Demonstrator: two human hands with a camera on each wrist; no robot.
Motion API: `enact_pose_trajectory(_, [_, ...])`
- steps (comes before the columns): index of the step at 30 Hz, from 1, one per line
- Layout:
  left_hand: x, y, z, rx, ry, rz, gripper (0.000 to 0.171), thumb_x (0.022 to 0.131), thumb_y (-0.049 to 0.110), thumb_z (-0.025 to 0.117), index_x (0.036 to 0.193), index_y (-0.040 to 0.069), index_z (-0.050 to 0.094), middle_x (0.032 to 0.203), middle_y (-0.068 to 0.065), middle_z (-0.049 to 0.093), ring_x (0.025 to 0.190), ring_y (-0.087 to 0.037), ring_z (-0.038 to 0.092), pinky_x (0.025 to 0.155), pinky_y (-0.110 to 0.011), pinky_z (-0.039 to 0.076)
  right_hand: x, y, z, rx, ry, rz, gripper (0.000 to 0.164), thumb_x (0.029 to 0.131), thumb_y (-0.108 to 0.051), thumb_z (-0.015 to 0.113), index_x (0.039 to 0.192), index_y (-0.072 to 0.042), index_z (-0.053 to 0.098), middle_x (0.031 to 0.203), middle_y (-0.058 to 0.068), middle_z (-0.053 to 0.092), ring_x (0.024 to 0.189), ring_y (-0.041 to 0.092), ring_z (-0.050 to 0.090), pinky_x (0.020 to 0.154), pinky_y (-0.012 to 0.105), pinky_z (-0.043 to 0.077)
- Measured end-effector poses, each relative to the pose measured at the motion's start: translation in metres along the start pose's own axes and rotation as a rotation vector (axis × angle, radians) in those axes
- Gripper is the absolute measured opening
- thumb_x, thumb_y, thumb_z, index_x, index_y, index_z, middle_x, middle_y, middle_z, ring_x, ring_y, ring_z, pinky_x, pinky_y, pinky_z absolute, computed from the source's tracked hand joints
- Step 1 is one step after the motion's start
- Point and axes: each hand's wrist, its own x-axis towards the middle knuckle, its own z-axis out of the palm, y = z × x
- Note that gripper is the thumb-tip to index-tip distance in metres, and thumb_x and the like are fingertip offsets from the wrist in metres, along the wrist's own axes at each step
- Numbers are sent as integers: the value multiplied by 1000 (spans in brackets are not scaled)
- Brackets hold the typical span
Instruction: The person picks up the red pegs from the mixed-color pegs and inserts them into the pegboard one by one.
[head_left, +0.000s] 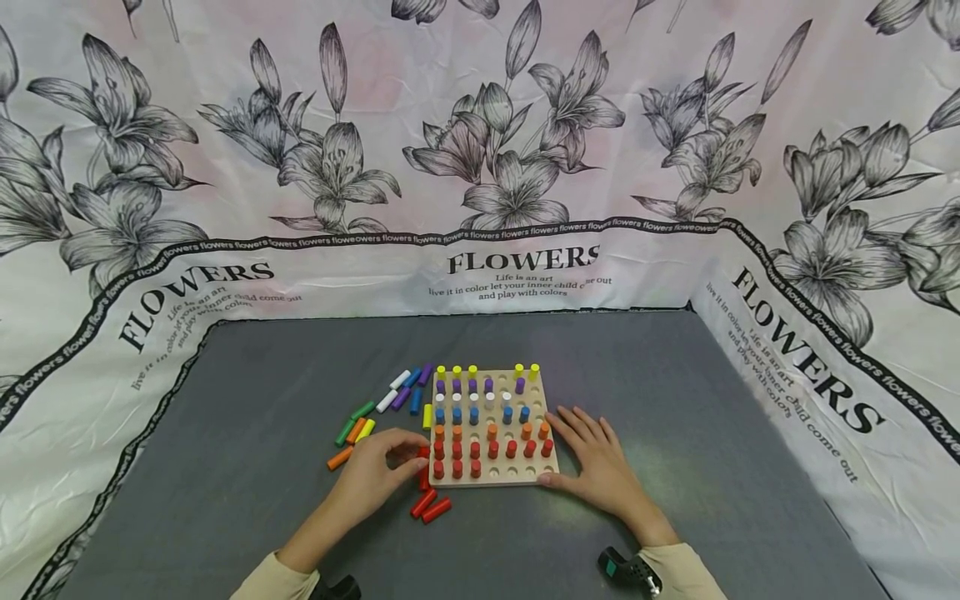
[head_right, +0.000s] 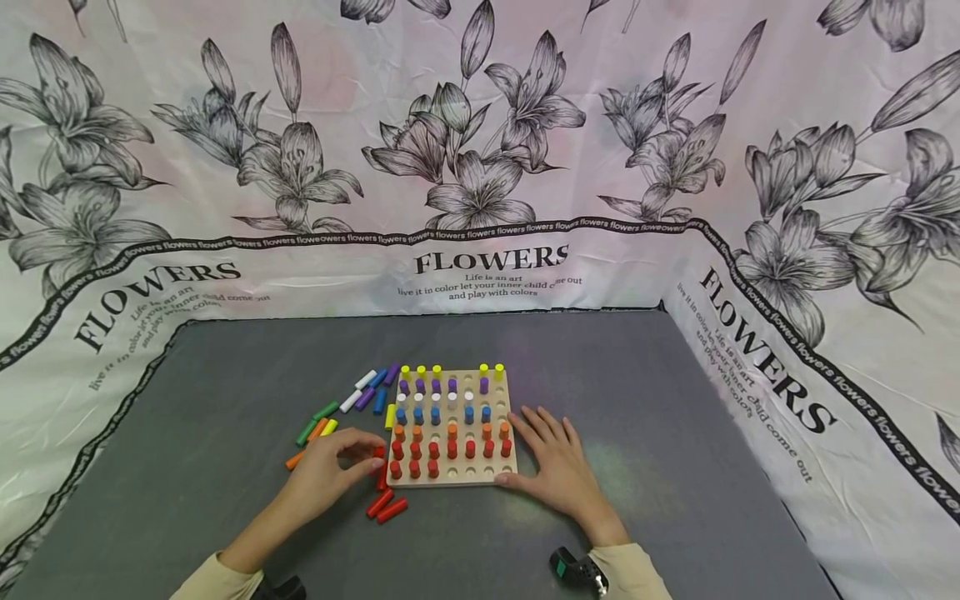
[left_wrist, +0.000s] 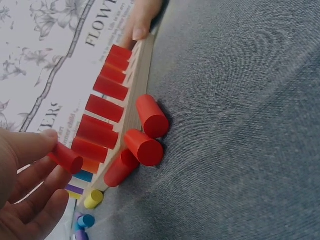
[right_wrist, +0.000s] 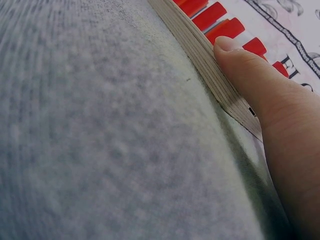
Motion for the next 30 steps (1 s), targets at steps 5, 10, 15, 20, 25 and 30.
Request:
enact_pose_trajectory(5, [1, 1, -1, -29, 3, 31, 22, 82, 14, 80, 102, 19, 73, 93, 3, 73, 76, -1, 62, 69, -19, 54, 1, -1, 1, -2, 8, -6, 95, 75, -68, 71, 154, -30, 35, 160, 7, 36, 150, 36, 27, 117, 67, 12])
enact_pose_trajectory(10, [2, 4, -2, -38, 5, 74, 22, 82, 14, 80, 103, 17, 73, 94, 0, 73, 77, -2, 63, 69, -20, 54, 1, -2, 1, -2, 9, -8, 95, 75, -68, 71, 154, -29, 35, 160, 7, 36, 150, 35, 27, 117, 66, 12])
enact_pose_trajectory(15, [4, 9, -1, -40, 6, 92, 21, 81, 14, 80, 101, 16, 72, 93, 1, 73, 77, -2, 63, 69, -20, 54, 1, -2, -1, 3, 2, -8, 95, 75, -67, 72, 154, -29, 35, 160, 7, 36, 150, 35, 27, 117, 66, 12])
enact_pose_trajectory(20, [7, 16, 1, -34, 0, 111, 20, 81, 14, 80, 99, 16, 72, 93, 1, 73, 77, -2, 63, 70, -20, 55, 2, -3, -2, -4, -1, -2, 95, 75, -67, 71, 154, -29, 34, 161, 7, 35, 150, 36, 27, 118, 66, 12])
enact_pose_trajectory(25, [9, 21, 3, -62, 9, 147, 22, 81, 12, 80, 101, 15, 72, 93, 2, 73, 77, -3, 65, 70, -21, 56, 1, -3, -2, -2, -9, 3, 96, 75, -68, 71, 154, -29, 34, 161, 7, 36, 150, 35, 27, 118, 66, 12])
enact_pose_trajectory(30, [10, 27, 6, -66, 3, 131, 21, 82, 13, 80, 101, 14, 72, 94, 5, 72, 78, -4, 65, 71, -26, 58, -1, -2, -1, 1, -2, -4, 96, 75, -67, 71, 154, -29, 35, 161, 7, 36, 150, 35, 27, 118, 66, 12])
